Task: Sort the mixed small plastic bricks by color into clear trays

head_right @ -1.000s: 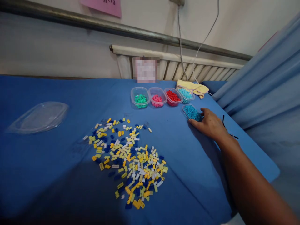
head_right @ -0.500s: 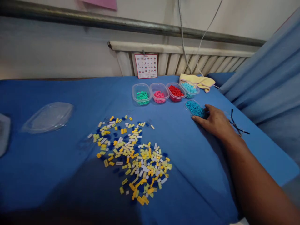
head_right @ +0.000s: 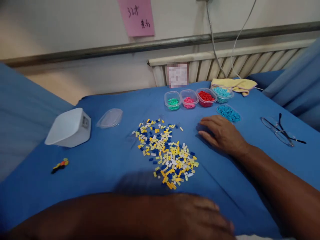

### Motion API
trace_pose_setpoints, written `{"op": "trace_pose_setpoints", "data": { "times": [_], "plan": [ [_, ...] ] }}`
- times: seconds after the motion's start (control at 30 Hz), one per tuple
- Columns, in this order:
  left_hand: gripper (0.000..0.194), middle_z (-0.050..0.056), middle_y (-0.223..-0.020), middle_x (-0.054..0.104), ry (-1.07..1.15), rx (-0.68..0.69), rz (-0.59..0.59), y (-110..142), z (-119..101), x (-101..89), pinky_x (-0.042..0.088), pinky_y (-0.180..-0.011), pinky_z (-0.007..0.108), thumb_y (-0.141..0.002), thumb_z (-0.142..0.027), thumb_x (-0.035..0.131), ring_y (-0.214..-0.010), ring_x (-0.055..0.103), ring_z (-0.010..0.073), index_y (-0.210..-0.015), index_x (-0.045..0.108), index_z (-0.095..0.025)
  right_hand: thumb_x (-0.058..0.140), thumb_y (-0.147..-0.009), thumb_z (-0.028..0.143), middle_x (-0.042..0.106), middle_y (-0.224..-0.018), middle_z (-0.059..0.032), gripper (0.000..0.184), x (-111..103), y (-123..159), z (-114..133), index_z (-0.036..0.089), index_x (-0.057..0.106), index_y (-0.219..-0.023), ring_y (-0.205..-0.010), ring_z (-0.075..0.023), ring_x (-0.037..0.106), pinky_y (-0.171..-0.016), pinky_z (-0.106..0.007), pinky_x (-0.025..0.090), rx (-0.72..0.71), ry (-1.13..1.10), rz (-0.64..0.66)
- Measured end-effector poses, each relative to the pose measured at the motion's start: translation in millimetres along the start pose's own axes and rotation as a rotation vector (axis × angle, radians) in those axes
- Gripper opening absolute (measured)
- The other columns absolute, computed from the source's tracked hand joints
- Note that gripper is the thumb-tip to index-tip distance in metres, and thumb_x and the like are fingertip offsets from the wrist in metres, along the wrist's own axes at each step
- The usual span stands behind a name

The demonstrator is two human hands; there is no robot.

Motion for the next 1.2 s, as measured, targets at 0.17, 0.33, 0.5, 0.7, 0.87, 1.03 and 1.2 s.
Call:
{"op": "trace_pose_setpoints", "data": {
  "times": [0.17,0.33,0.5,0.7,0.87,1.03,1.2],
  "plan": [
    [0.054,0.01,-0.167,0.065,-0.582,-0.172,-0.292,16.3,17.0,-10.7,0.033,-0.143,0.055,-0.121,-0.048,0.043,-0.166,0.05,0.0309,-0.149,0.074,-0.015,0.056,-0.109,0.056,0.084,-0.127,-0.0149,0.043,16.1,-1.1,-3.4,0.024,0.081,-0.123,-0.119,-0.0363,0.076,-0.111,-0.059,0.057,0.014,-0.051,0.07],
    [0.045,0.008,-0.162,0.069,-0.717,-0.321,-0.317,39.5,36.0,-27.9,0.038,-0.138,0.057,-0.12,-0.042,0.049,-0.159,0.058,0.0319,-0.149,0.074,-0.019,0.052,-0.111,0.052,0.085,-0.119,-0.0155,0.043,17.8,-1.0,-7.5,0.021,0.082,-0.116,-0.112,-0.0342,0.076,-0.108,-0.054,0.058,0.003,-0.032,0.05],
    [0.045,0.007,-0.167,0.065,-0.683,-0.526,-0.337,66.1,53.7,-52.3,0.037,-0.139,0.053,-0.121,-0.042,0.044,-0.161,0.055,0.0297,-0.15,0.073,-0.023,0.051,-0.111,0.048,0.085,-0.118,-0.0161,0.043,20.2,-3.0,-8.8,0.02,0.083,-0.111,-0.111,-0.0335,0.076,-0.108,-0.053,0.057,0.004,-0.025,0.039],
    [0.05,0.012,-0.173,0.058,-0.677,-0.708,-0.494,111.1,70.9,-81.0,0.037,-0.139,0.054,-0.12,-0.045,0.045,-0.163,0.053,0.0311,-0.155,0.071,-0.021,0.048,-0.112,0.051,0.084,-0.122,-0.0166,0.048,21.7,-2.8,-13.0,0.018,0.083,-0.116,-0.116,-0.0339,0.076,-0.112,-0.053,0.056,0.026,-0.015,0.049],
    [0.06,0.015,-0.175,0.054,-0.562,-1.006,-0.796,161.0,87.8,-104.9,0.031,-0.142,0.049,-0.119,-0.048,0.039,-0.167,0.047,0.0285,-0.163,0.063,-0.014,0.043,-0.113,0.058,0.08,-0.144,-0.0184,0.058,24.6,-3.7,-15.0,0.017,0.078,-0.136,-0.138,-0.0364,0.071,-0.126,-0.058,0.05,0.071,-0.006,0.074],
    [0.073,0.026,-0.173,0.053,-0.483,-1.102,-0.871,188.6,106.5,-108.6,0.032,-0.142,0.054,-0.12,-0.051,0.026,-0.168,0.046,0.0344,-0.163,0.056,-0.001,0.033,-0.114,0.066,0.066,-0.163,-0.0249,0.075,46.7,-18.7,2.0,0.012,0.067,-0.154,-0.157,-0.0413,0.058,-0.131,-0.066,0.044,0.145,-0.011,0.122],
    [0.067,0.018,-0.167,0.063,-0.394,-0.96,-0.775,173.0,107.6,-102.7,0.035,-0.14,0.047,-0.119,-0.055,0.028,-0.161,0.055,0.0303,-0.153,0.067,-0.012,0.03,-0.112,0.077,0.053,-0.174,-0.0289,0.092,90.7,-53.4,49.2,0.007,0.057,-0.164,-0.166,-0.0442,0.047,-0.136,-0.065,0.035,0.146,-0.056,0.209]
  ]
}}
Point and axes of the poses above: each hand's wrist, its own y-axis away from the middle knuckle, its own x-axis out of the palm, z = x × y, the point moved 4 cm from there along -y, towards the middle knuckle
